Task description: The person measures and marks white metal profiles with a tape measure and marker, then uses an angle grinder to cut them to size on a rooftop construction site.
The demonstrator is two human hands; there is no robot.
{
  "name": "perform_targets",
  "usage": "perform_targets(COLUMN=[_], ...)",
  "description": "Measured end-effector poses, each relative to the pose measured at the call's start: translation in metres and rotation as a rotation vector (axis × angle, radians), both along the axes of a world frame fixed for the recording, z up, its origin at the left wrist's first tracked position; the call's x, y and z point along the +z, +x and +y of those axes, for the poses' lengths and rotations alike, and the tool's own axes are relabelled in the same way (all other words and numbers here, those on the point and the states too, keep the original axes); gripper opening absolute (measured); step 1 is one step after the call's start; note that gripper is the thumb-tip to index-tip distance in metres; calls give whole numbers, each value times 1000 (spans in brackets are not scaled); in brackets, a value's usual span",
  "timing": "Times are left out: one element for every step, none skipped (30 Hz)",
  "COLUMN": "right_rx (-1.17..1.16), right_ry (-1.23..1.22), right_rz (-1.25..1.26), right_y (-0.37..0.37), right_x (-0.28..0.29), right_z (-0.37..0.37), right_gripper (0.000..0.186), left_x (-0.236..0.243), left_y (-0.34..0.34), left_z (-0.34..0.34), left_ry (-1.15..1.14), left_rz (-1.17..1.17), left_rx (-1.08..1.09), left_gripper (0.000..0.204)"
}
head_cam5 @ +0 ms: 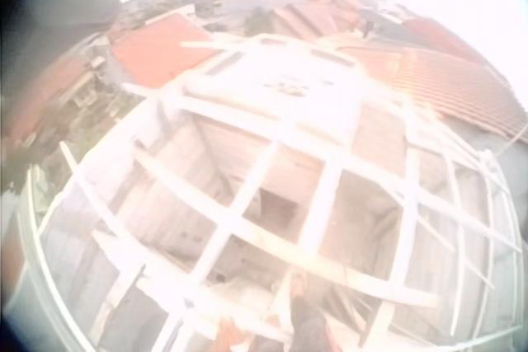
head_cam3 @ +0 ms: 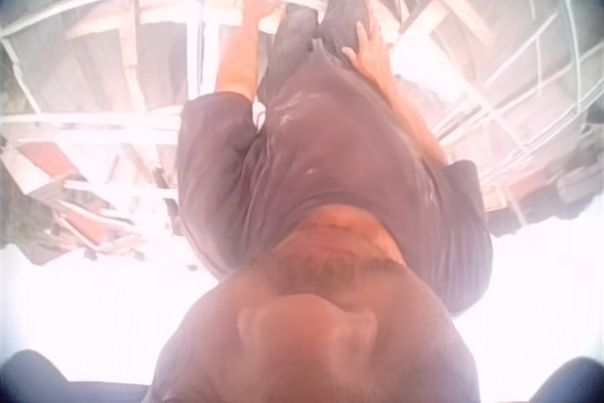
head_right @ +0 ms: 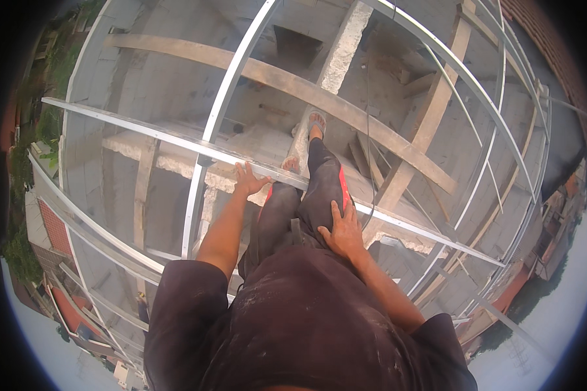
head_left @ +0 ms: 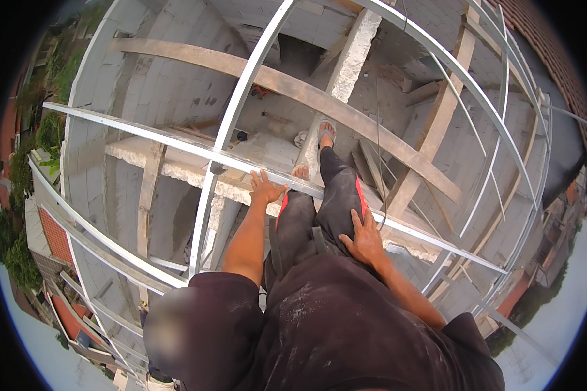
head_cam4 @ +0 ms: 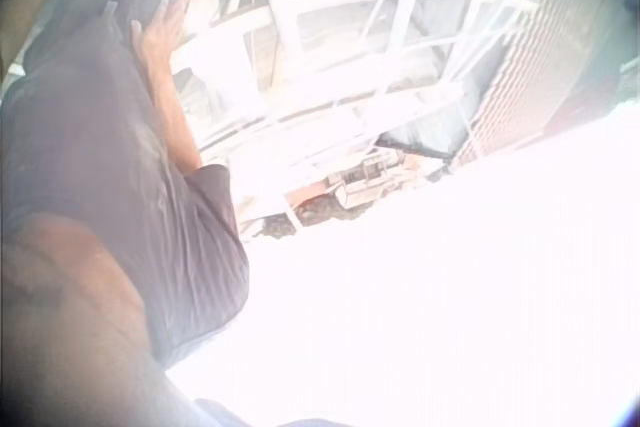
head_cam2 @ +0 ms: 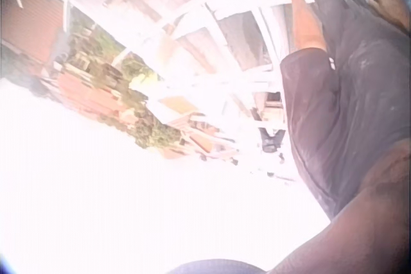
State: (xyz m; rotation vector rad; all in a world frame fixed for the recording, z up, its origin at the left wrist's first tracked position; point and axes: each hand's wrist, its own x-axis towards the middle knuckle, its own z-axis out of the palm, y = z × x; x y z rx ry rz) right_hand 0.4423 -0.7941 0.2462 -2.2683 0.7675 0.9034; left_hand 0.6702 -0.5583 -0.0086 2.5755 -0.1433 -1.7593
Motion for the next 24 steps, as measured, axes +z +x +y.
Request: perform_targets(right_rx=[-14,12,36,53,44,28,15,31,50,82,110,96,87,78,58,38,18,12,5,-1,-3,-1,1,18], right_ry=[13,14,15,21,46,71,80,115,139,166,163,161,167,172,175,178,182,182,183,184,189,189,188,189], right_rz=[59,45,30,18,16,17,6,17,20,29,-13,-31,-54,-76,-92,-108,-124,-123,-121,-119,-127,-130,-132,-127], right_y=[5,7,8,7,8,10,20,22,24,28,34,35,39,43,48,53,57,64,70,76,79,85,89,90], right_x=[-13,-26,-42,-56,-68,-79,-89,-92,-95,-97,-97,-98,-98,-98,-98,-99,-99,-98,-96,-96,-96,-96,-96,-99], right_z=[-7,-15,-25,-31,-40,-46,-59,-64,-67,-74,-80,-88,-93,-98,-103,-108,-112,-118,-124,-128,-132,-138,-143,-147], right_gripper=[88,86,85,83,79,75,71,67,62,58,50,48,47,45,45,44,44,43,43,43,42,41,41,41], left_x=[-2,-4,-4,-1,3,3,-4,-9,-22,-34,-35,-27,-22,-24,-23,-21,-17,-8,-1,-7,-13,-15,-17,-16], left_y=[-2,-3,0,2,4,2,6,10,18,26,39,54,64,65,68,70,69,72,77,84,87,87,84,86], left_z=[0,-1,-6,-9,-12,-10,-14,-16,-11,-6,-16,-28,-37,-41,-44,-45,-45,-48,-50,-47,-37,-34,-32,-34], left_ry=[6,12,10,11,12,-14,-57,-101,-78,-49,-27,1,36,43,50,58,72,82,93,93,102,109,107,102], left_rz=[-11,-22,-18,-12,-5,-114,-233,-351,-380,-403,-345,-277,-214,-202,-200,-197,-165,-137,-109,-83,-56,-19,-21,-27], left_rx=[8,15,41,61,79,219,362,505,582,673,832,979,1096,1104,1112,1121,1115,1111,1107,1093,1086,1082,1093,1104], left_gripper=[134,133,133,134,134,135,135,136,137,137,138,139,142,144,145,146,147,148,149,150,151,152,153,154])
